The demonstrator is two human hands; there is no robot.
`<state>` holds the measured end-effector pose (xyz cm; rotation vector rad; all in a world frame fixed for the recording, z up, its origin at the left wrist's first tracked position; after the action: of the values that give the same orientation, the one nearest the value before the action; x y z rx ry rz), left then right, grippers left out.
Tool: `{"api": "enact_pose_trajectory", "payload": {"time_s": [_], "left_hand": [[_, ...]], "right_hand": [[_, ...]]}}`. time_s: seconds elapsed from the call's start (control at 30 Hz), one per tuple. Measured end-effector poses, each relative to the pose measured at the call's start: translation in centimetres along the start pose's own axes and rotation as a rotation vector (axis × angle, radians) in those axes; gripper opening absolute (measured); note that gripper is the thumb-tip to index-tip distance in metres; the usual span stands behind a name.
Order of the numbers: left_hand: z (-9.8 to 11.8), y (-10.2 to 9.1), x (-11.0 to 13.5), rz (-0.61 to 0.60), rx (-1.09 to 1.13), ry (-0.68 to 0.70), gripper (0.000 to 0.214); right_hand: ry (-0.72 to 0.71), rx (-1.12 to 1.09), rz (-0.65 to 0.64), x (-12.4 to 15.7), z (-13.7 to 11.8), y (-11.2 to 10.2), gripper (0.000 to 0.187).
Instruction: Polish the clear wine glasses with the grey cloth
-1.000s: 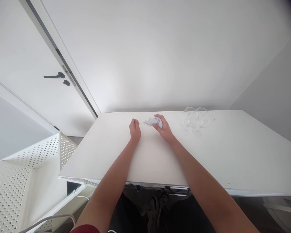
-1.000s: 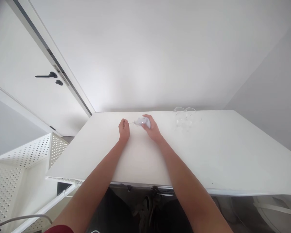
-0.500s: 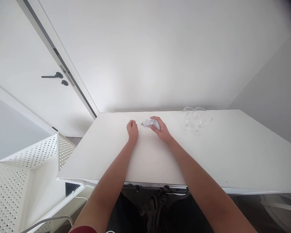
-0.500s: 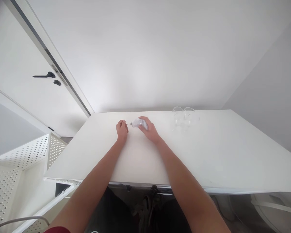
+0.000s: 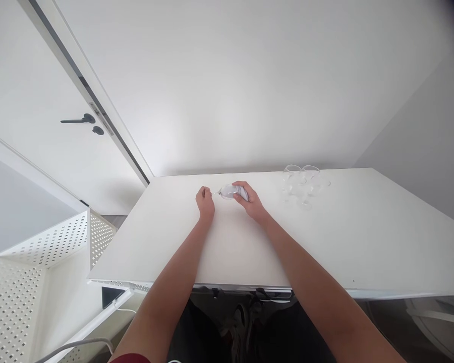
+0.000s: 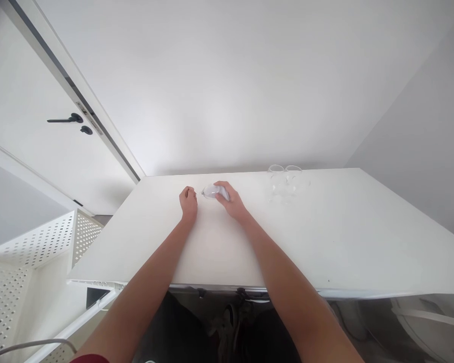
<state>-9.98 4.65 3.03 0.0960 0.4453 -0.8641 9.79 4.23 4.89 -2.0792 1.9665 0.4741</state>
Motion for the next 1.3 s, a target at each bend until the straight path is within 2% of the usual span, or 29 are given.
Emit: {"api": "enact_pose_trajectory", "payload": {"time_s": [0.03, 0.1, 0.2, 0.3, 0.37, 0.47, 0.53, 0.6, 0.7, 0.77, 0.83, 0.97, 1.03, 1.1, 1.2, 1.27, 1.3], "left_hand": [[0.0, -0.1, 0.0, 0.007, 0.01, -0.015, 0.027], [0.3, 0.0, 0.2, -0.013, 0.038, -0.018, 0.025], [1.4, 0.7, 0.8, -0.13, 0.035, 0.056, 0.023], [1.1, 1.1, 0.9, -0.158, 0.009, 0.044, 0.025], [0.3, 0.8, 0.6, -0.1, 0.002, -0.01, 0.026], [-0.8, 0.4, 0.1, -0.023, 0.022, -0.102, 0.026], [-1.0, 0.3, 0.0, -0.018, 0.048, -0.142, 0.026], [-0.6, 0.5, 0.1, -0.045, 0.071, -0.142, 0.025], [0.5, 1.0, 0.6, -0.129, 0.086, -0.085, 0.023], [0.9, 1.3, 0.9, -0.175, 0.079, -0.053, 0.022], [0.7, 1.2, 0.9, -0.162, 0.07, -0.055, 0.023], [-0.6, 0.8, 0.4, -0.079, 0.066, -0.147, 0.028], [-0.8, 0.7, 0.3, -0.074, 0.05, -0.16, 0.029], [-0.2, 0.9, 0.4, -0.098, 0.03, -0.105, 0.027], [1.4, 1.4, 0.9, -0.17, 0.013, 0.05, 0.022], [2.1, 1.5, 1.1, -0.191, 0.01, 0.115, 0.021], [2.1, 1.5, 1.0, -0.181, 0.012, 0.113, 0.021]], "right_hand": [[0.026, -0.01, 0.009, -0.1, 0.3, 0.0, 0.036], [0.167, -0.089, 0.093, -0.4, 2.0, -0.6, 0.038], [0.388, -0.229, 0.26, -0.6, 4.9, -1.9, 0.039], [0.478, -0.235, 0.296, -0.6, 5.8, -2.3, 0.039], [0.414, -0.175, 0.24, -0.5, 4.9, -1.9, 0.039], [0.136, -0.046, 0.124, -0.5, 1.9, -1.0, 0.039], [0.021, -0.001, 0.094, -0.5, 0.9, -0.7, 0.038], [0.071, -0.058, 0.144, -0.7, 1.6, -1.1, 0.038], [0.307, -0.247, 0.294, -1.0, 4.3, -2.4, 0.038], [0.374, -0.329, 0.321, -1.0, 5.1, -2.8, 0.037], [0.3, -0.316, 0.273, -1.0, 4.2, -2.9, 0.037], [0.031, -0.079, 0.118, -0.5, 1.1, -1.8, 0.043], [-0.009, -0.03, 0.124, -0.6, 1.0, -1.6, 0.04], [0.042, -0.071, 0.205, -1.0, 2.2, -2.1, 0.036], [0.212, -0.19, 0.327, -1.4, 4.7, -3.2, 0.04], [0.273, -0.228, 0.348, -1.3, 5.2, -3.5, 0.045], [0.257, -0.216, 0.337, -1.2, 4.9, -3.4, 0.048]]}}
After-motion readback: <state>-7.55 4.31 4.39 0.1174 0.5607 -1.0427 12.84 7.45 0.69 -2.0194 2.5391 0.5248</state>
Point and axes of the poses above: each hand's wrist, its own x-axis away from the middle knuckle, its own y-axis out of the palm, z = x × y, the point moved 7 cm from there along -x, towards the middle knuckle, and after that the axes turned 11 degrees about z, right-handed, at the moved point
